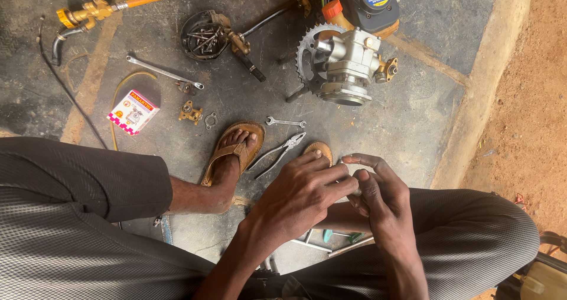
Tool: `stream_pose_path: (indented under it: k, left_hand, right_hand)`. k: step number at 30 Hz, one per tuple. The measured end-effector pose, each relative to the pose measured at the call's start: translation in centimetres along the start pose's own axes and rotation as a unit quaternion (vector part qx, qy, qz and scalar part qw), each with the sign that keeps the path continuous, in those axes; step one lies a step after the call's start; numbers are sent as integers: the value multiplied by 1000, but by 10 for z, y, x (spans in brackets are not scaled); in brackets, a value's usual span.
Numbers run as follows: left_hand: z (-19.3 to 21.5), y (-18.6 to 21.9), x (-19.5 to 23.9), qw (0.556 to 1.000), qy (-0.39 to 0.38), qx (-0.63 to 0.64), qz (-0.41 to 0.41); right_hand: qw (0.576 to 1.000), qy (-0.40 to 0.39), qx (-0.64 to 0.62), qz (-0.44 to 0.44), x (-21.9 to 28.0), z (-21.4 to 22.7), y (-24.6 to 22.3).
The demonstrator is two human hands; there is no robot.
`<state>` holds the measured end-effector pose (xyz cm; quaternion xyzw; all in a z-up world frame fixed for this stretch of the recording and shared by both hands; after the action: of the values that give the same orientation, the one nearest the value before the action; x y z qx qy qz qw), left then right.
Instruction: The person sits on the ground and assembles a small mechanical component by hand, inserting a cylindrical piece into a brass housing. Tools and a small engine are visible nearby.
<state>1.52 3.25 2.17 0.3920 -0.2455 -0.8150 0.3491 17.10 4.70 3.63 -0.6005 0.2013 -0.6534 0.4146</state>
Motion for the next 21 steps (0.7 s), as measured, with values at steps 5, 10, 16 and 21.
stream_pose_path:
  k: [5,10,16,21]
  left_hand:
    - [3,1,-4,1000,-15,4,3]
    - [11,2,-4,999,-19,-15,21]
    - [16,3,-5,999,-6,-23,24]
    - [15,-2,1,998,-10,-32,46]
  right_hand:
    - [1000,0,-21,9,1,0,-6]
    - [999,33,2,-27,1,1,-10]
    - [1000,27,3,-6,2,4,-10]
    - [999,7,-31,25,0,8,-5]
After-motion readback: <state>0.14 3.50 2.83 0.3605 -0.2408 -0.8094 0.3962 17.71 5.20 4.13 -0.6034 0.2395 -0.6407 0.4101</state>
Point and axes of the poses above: each hand's wrist, its own x-axis away from the middle knuckle, its own z-axis out of the back of the hand, y = z × x, the point moved 4 cm from there along -x, towards the middle knuckle, and after that the axes turned 11 degrees about -z, right-handed, at the moved point
